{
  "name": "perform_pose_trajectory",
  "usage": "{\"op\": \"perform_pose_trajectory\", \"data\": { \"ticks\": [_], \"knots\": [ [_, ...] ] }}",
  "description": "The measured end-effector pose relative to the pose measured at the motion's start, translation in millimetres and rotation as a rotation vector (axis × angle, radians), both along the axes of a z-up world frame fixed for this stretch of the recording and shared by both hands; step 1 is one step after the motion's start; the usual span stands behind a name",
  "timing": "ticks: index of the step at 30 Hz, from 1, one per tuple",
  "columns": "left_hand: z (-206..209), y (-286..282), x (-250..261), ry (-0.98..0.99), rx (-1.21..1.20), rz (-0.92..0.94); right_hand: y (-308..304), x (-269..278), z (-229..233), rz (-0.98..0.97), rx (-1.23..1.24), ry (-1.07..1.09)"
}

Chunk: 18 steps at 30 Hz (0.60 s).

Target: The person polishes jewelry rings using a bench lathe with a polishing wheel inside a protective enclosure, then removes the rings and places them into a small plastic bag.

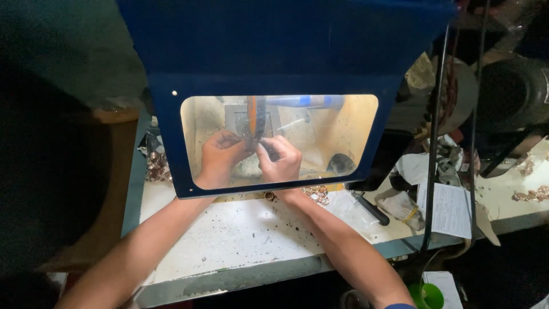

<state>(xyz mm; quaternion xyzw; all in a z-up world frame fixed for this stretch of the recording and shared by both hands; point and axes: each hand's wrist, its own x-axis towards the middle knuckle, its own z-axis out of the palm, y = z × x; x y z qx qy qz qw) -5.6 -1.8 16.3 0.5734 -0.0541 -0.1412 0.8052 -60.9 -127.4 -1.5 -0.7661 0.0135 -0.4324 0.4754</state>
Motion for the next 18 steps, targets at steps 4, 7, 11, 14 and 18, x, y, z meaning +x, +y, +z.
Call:
{"op": "perform_pose_trajectory", "data": {
  "ticks": [4, 7, 11, 14, 18],
  "knots": [
    [-2.2, 0.7, -1.4, -0.009, -0.008, 0.001, 1.9, -2.6, 1.4, 0.011, 0.005, 0.018],
    [4.2, 1.8, -2.1, 0.041, -0.011, 0.0, 3.4, -2.5, 5.9, 0.012, -0.008, -0.001],
    [-4.6, -0.6, 3.1, 0.03, -0.037, -0.006, 4.4, -2.6, 9.1, 0.021, 0.016, -0.014],
    [-7.8, -1.3, 4.1, 0.025, -0.043, -0.006, 4.2, -2.0, 8.7, 0.013, 0.017, -0.022],
    [-5.1, 1.4, 3.3, 0.019, -0.067, -0.015, 2.0, 0.9, 3.1, 0.033, 0.022, -0.027]
  ]
}}
